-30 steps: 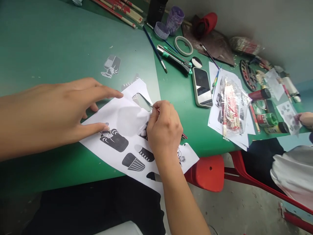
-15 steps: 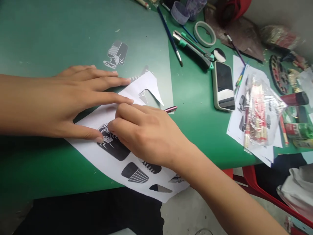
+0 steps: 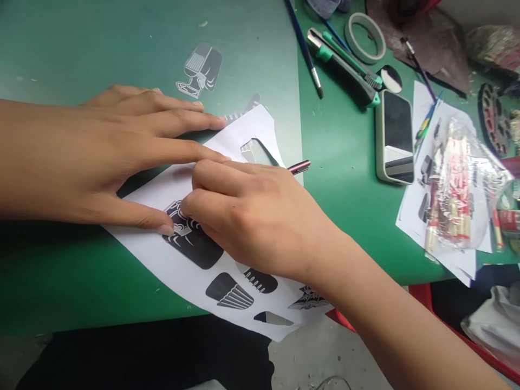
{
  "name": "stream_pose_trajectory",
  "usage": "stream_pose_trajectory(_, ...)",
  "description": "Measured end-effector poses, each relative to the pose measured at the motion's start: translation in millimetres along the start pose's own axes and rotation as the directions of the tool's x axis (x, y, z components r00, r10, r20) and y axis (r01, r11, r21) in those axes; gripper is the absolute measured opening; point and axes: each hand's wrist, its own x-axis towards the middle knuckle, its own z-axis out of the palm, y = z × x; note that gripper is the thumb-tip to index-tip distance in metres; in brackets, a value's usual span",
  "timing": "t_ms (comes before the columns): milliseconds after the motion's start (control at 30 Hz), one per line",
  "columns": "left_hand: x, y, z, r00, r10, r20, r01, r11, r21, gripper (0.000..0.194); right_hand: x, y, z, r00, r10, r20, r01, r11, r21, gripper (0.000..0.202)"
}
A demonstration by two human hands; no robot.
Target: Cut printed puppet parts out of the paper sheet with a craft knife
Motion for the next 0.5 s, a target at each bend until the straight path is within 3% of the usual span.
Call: stream_pose_trajectory(500,2.4,2.6,-1.1,0.999,-0.030,0.039,0.030,1.000,-0.007,0.082,-3.8,5.0,1.2,0.998,-0.035,-0.051,0.036,0.999,0.030,0.024)
